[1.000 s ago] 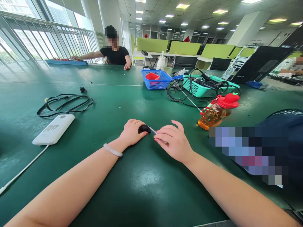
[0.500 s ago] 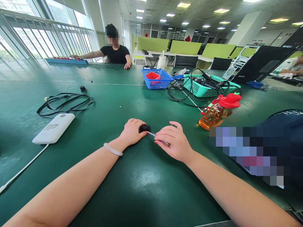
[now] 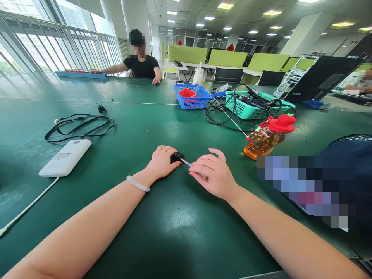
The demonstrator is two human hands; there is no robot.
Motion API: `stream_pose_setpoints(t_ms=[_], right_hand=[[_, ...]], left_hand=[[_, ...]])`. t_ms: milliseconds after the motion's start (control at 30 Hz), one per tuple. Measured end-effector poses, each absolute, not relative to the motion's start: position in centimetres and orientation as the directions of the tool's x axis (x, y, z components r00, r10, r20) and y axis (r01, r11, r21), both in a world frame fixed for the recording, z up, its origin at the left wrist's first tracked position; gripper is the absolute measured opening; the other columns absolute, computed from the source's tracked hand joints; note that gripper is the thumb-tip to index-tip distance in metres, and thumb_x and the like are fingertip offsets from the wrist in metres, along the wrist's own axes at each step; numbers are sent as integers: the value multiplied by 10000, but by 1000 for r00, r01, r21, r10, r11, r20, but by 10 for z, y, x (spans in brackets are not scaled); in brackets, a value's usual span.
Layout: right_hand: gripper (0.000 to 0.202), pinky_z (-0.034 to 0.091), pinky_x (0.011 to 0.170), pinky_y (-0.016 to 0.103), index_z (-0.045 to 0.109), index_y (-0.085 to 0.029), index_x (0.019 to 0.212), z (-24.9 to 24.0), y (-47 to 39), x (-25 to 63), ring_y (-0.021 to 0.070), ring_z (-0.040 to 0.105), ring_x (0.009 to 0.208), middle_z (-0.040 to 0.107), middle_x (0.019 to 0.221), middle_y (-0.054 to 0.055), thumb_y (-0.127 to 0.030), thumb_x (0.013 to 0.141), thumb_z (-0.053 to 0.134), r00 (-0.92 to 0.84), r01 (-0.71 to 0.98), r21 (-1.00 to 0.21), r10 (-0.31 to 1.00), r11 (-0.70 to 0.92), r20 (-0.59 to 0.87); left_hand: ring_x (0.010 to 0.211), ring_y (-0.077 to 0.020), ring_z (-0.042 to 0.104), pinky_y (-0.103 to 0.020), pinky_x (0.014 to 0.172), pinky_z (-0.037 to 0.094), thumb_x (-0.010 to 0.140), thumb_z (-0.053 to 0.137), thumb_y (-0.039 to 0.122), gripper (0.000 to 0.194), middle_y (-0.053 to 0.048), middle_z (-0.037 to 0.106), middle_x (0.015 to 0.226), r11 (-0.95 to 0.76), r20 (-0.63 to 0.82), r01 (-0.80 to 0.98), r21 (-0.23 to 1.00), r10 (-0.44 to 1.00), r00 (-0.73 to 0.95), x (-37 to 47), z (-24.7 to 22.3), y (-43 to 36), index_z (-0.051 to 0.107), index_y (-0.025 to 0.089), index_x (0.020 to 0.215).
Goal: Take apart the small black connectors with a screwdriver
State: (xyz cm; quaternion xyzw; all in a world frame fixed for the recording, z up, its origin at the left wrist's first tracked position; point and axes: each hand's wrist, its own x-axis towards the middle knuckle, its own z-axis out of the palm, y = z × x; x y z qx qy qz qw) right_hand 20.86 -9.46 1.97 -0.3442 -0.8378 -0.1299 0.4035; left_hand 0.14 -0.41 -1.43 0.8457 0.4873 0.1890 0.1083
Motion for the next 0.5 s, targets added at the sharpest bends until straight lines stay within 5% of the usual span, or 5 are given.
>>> stream_pose_setpoints(t_ms=[333,500], right_hand=[[72,353,1026,425,674,-257,837,22,-94,210,141,665,792,753,829,-40,-225,892,639,-400,696,-108,508,710,763],[62,387,1007,442,686,-268,853,18,-89,213,156,674,785,758,850,-25,-245,889,640,-313,687,-244,582,685,751]], left_hand=[[1254,-315,464,-496,1091,377,789,661,440,392,-73,645,1253,-501,235,781,374,866,442,2,-12,-5,666,221,1114],[1253,-313,464,-488,1098,387,734,727,430,386,-79,644,1243,-517,242,742,427,856,457,1,-8,-7,703,222,1058]])
